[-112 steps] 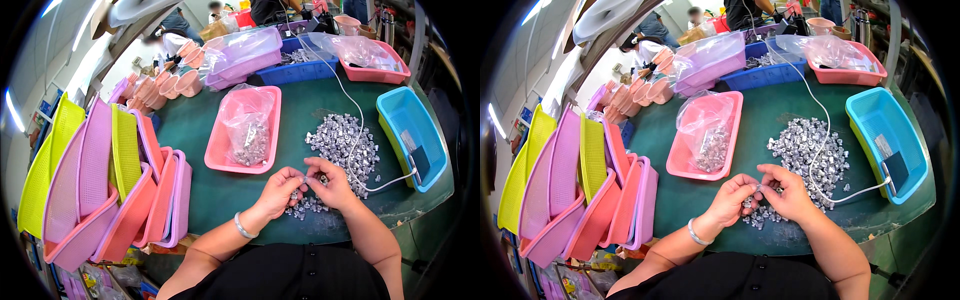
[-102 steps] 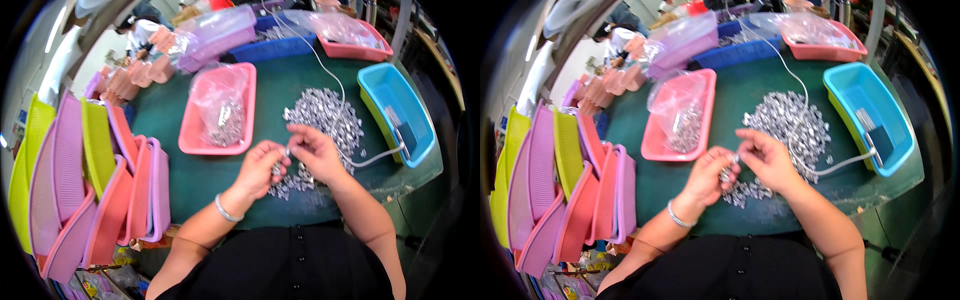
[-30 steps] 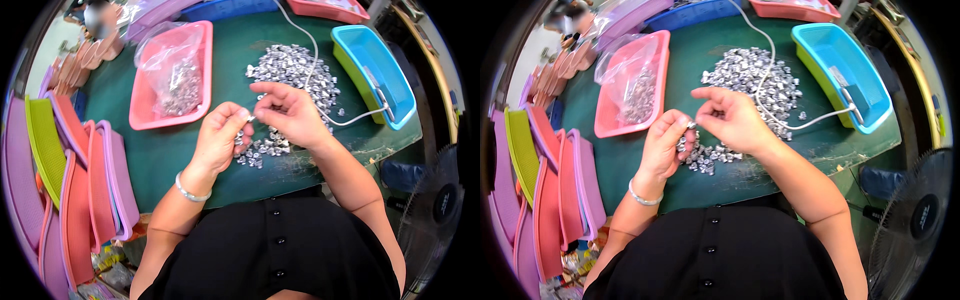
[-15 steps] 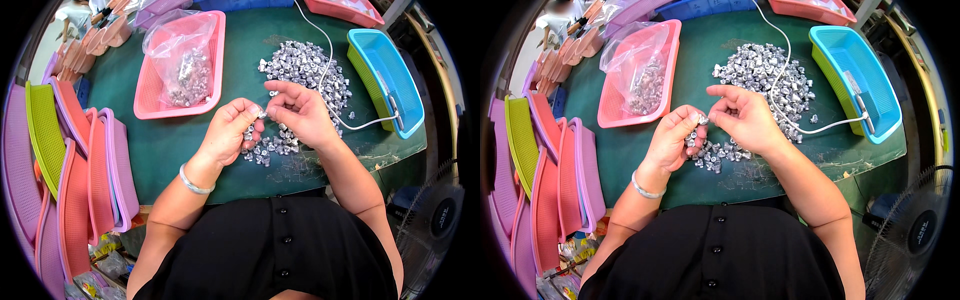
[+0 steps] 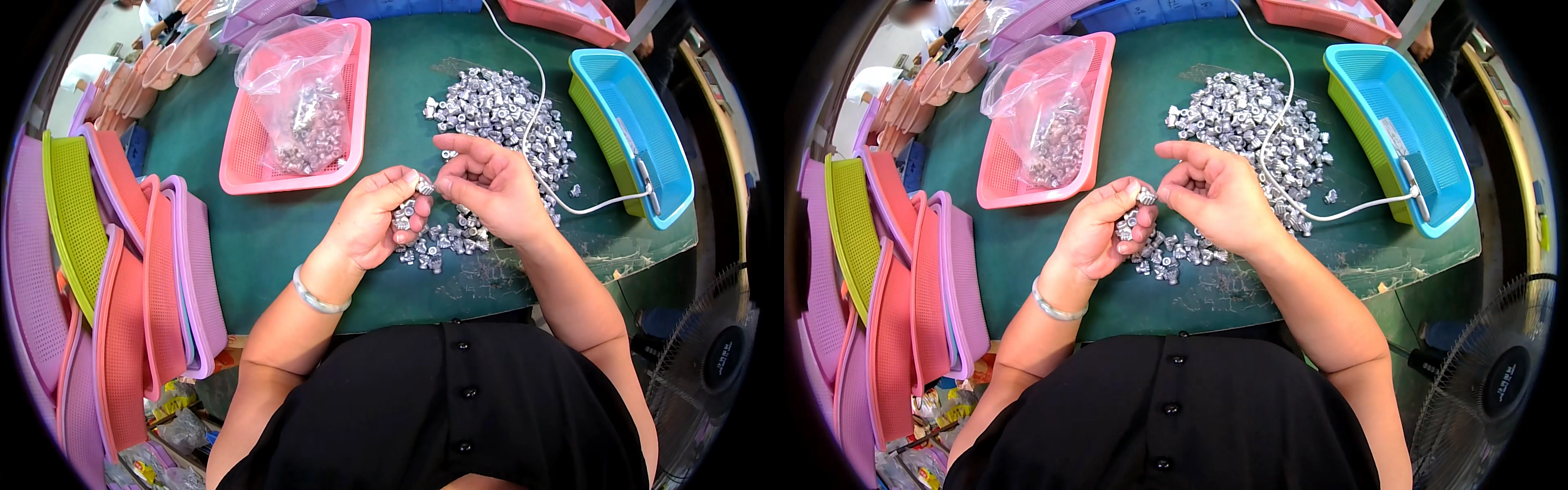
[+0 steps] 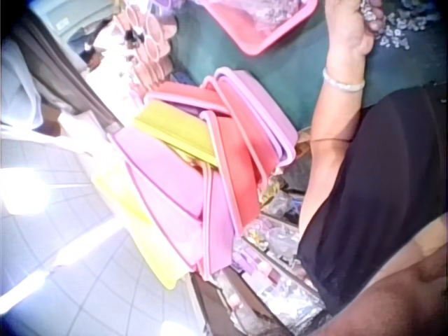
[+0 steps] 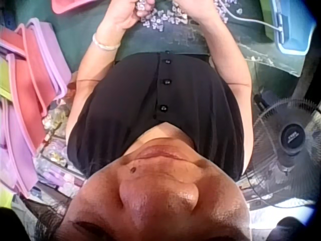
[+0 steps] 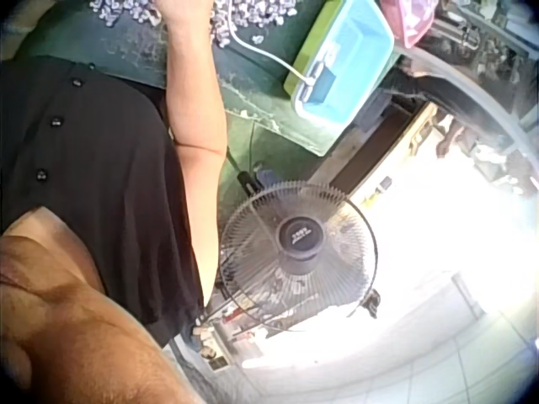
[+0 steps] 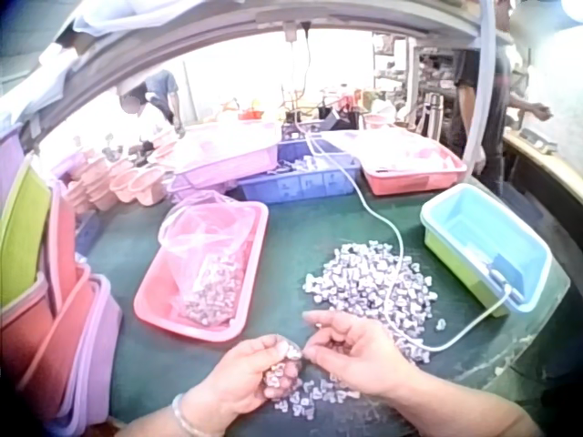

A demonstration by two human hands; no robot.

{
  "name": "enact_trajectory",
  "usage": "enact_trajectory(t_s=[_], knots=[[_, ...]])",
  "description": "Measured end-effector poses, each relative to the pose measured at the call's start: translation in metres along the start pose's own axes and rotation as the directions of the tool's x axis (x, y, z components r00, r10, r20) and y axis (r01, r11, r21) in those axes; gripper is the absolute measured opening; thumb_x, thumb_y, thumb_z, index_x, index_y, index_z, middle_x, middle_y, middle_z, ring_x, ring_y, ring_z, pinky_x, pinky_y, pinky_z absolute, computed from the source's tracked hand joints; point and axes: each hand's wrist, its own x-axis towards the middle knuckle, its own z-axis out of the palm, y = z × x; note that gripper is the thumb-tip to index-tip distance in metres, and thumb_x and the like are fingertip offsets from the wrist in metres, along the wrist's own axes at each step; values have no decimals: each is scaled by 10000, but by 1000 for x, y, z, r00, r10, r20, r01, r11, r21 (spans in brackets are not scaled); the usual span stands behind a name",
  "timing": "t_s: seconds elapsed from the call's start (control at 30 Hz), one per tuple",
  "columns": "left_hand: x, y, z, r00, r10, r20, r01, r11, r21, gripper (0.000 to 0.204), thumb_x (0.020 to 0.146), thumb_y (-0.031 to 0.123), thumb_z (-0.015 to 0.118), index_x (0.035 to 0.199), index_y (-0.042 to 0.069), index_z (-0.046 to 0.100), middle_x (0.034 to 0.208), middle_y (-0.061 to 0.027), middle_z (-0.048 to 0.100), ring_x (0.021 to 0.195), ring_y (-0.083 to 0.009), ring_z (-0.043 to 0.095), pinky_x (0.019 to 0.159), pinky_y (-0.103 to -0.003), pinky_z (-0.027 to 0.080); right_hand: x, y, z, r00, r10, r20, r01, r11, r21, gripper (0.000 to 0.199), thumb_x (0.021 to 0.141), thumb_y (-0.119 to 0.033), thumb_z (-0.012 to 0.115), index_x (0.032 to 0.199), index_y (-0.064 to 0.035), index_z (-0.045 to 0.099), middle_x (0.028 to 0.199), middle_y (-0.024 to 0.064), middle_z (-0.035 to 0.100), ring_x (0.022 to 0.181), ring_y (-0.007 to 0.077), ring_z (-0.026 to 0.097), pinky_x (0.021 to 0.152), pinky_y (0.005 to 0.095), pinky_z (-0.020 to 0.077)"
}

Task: The person repeatedly picks up small silver metallic components from a pile on a green table, manipulates them with both hands, and places them into a pink basket. The process is continuous and repetitive throughout the clip.

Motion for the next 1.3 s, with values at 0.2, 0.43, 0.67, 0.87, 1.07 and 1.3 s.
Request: enact_trajectory(t_s=[0.2, 0.43, 0.67, 0.87, 1.07, 1.3], knots=[[1, 0, -2, 1000, -27, 8, 27, 999, -41, 149, 906, 188, 495, 921, 40, 508, 705, -43, 541, 550, -88, 478, 382, -158, 318, 0, 1, 0, 1000, -16, 0, 16, 1000, -10, 389, 795, 27, 585, 1170, 58, 486, 810, 41, 611, 731, 60, 560, 673, 197, 462], [0, -3, 4, 998, 52, -41, -53, 999, -14, 134, 900, 160, 506, 955, 38, 518, 738, -40, 546, 573, -89, 478, 419, -168, 335, 0, 5, 2, 995, -97, -6, 97, 995, 35, 420, 789, 57, 569, 1195, 32, 467, 834, 39, 596, 742, 64, 558, 686, 195, 461], [-1, -4, 7, 994, 96, -49, -95, 995, 18, 145, 900, 151, 507, 987, 35, 520, 802, -66, 574, 590, -83, 484, 446, -166, 365, 0, 7, 4, 987, -161, -5, 161, 985, 63, 431, 782, 93, 547, 1199, 26, 459, 864, 54, 578, 745, 93, 578, 689, 219, 466], [-1, -4, 7, 994, 99, -41, -99, 995, 7, 137, 901, 142, 504, 988, 37, 521, 819, -75, 582, 594, -77, 489, 440, -168, 371, 0, 7, 5, 988, -156, -14, 156, 987, 47, 439, 780, 103, 542, 1202, 25, 451, 868, 63, 573, 747, 106, 589, 685, 224, 470], [0, -6, 5, 993, 115, -20, -114, 993, 27, 124, 897, 131, 509, 974, 34, 520, 831, -85, 598, 573, -75, 492, 427, -172, 362, 0, 6, 6, 989, -147, -20, 148, 987, 68, 438, 780, 98, 543, 1202, 28, 448, 863, 62, 574, 740, 100, 581, 680, 222, 474], [1, -7, 7, 993, 100, -56, -97, 994, 50, 132, 899, 135, 510, 970, 24, 516, 829, -96, 605, 556, -76, 493, 414, -171, 355, 0, 7, 7, 994, -106, -32, 108, 989, 97, 433, 787, 84, 543, 1204, 43, 434, 858, 60, 574, 733, 99, 576, 674, 221, 475]])
